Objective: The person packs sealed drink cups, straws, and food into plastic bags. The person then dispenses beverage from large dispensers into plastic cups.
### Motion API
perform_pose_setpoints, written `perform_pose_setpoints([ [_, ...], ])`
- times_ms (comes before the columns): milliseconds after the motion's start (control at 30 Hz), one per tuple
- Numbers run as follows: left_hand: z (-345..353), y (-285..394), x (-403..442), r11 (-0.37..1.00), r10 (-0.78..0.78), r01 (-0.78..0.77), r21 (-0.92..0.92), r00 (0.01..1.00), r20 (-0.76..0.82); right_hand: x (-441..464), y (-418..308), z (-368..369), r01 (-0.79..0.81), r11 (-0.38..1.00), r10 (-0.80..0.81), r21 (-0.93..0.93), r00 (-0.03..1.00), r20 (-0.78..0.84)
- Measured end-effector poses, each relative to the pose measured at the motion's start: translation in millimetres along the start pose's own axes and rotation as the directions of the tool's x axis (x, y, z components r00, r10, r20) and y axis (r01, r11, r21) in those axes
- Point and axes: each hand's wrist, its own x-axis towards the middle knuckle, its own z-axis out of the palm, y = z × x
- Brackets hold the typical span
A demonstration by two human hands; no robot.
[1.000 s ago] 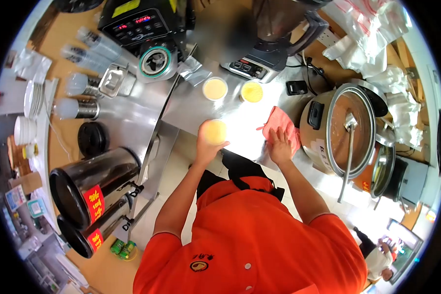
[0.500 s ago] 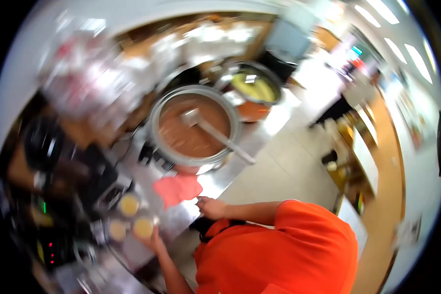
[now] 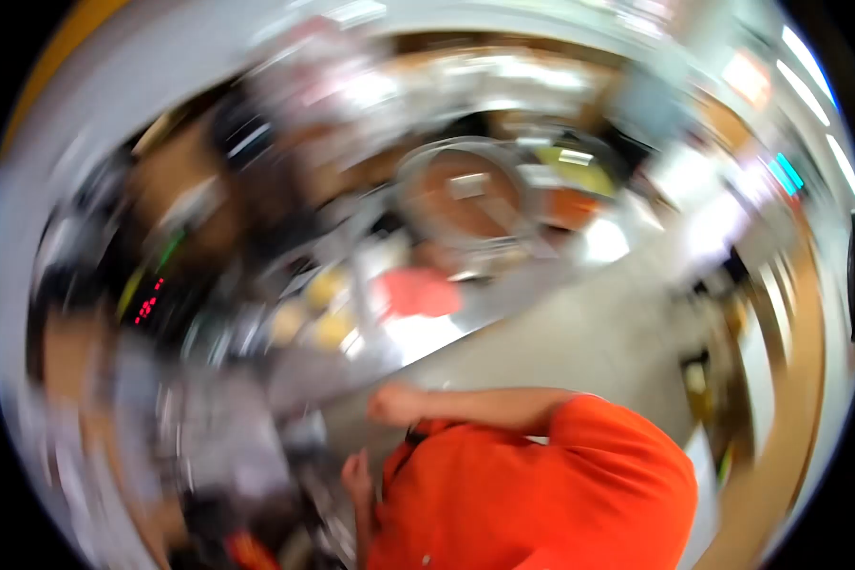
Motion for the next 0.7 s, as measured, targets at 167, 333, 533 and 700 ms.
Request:
perform_pose_setpoints([
  [167, -37, -85, -74, 0.985, -0.169, 0.160, -0.059, 0.961, -0.219, 113, -109, -6, 0.239, 0.935, -0.225, 0.261, 0.971, -0.083],
  [333, -29, -114, -170, 0.846, -0.531, 0.471, -0.249, 0.707, -0.467, 235, -218, -13, 0.356, 0.910, -0.360, 0.213, 0.933, -0.020],
  [533, 14, -102, -230, 0.641, -0.766, 0.435, -0.633, 0.306, -0.565, 420, -306, 44, 0.539, 0.835, -0.536, 0.109, 0.842, -0.057],
  [700, 59, -94, -241, 0.522, -0.844, 0.316, -0.792, 0.063, -0.532, 554, -363, 55, 0.464, 0.882, -0.468, -0.087, 0.835, -0.288],
])
